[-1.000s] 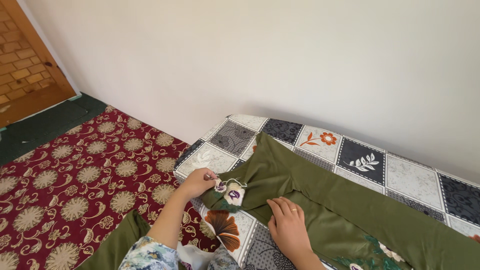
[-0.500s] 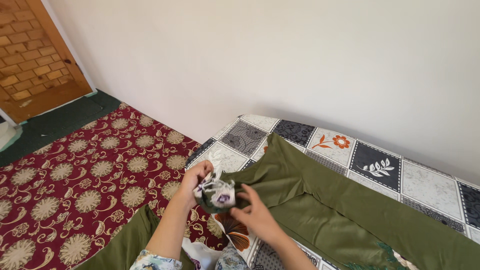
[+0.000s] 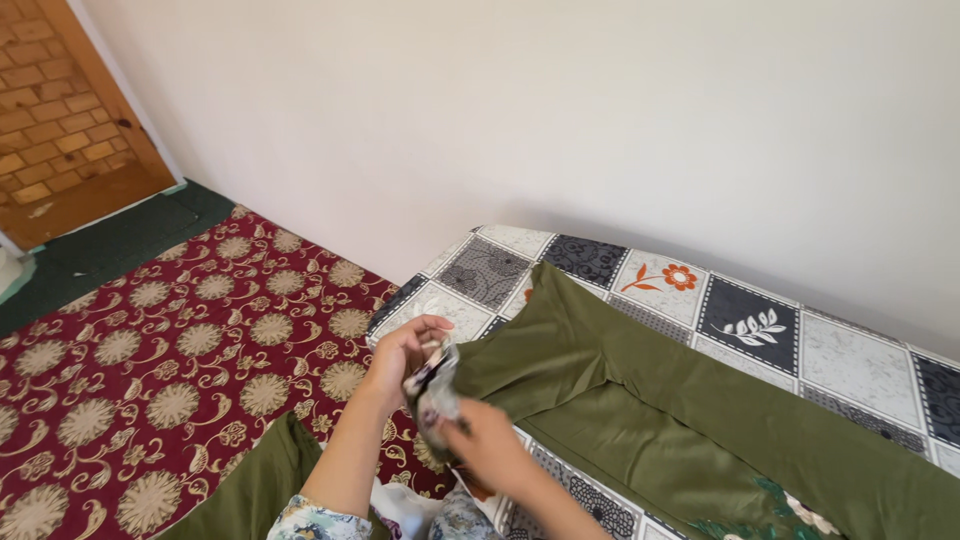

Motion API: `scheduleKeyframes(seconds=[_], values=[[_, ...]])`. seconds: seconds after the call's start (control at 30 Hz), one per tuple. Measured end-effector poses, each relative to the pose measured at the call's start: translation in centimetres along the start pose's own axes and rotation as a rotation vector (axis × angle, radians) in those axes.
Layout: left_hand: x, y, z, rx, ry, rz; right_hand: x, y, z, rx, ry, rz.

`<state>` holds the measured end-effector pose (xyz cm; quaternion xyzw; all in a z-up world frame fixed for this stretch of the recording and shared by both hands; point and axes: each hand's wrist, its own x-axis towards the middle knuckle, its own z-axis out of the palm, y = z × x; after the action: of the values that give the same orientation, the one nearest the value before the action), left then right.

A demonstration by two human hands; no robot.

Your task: The person folds a green garment by hand on a patterned table, aligning the edges and flattening the fabric before folding it into a rectangle.

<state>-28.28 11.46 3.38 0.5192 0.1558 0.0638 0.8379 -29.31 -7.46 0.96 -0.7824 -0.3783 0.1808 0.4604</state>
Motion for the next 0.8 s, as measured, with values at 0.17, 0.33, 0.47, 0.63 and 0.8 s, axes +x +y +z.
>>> scheduleKeyframes(seconds=[0.17, 0.33, 0.47, 0.63, 0.8], values=[[1.8, -1.0, 0.3, 0.054, -0.003, 0.171, -2.6, 0.0, -9.2, 0.113, 0.352, 0.076], [3.5, -1.7, 2.0, 0.077, 0.005, 0.075, -9.7, 5.2, -17.8, 0.106, 0.907, 0.247], [5.7, -3.6, 3.7, 0.164, 0.016, 0.069, -17.1, 14.6, -18.9, -0.23, 1.075, 0.622], [6.4, -5.0, 6.7, 0.202, 0.03, 0.043, -19.3, 11.4, -18.2, 0.076, 1.081, 0.833], [6.8, -6.2, 8.5, 0.296, -0.014, 0.029, -17.5, 2.3, -20.6, 0.924, 1.245, 0.918]])
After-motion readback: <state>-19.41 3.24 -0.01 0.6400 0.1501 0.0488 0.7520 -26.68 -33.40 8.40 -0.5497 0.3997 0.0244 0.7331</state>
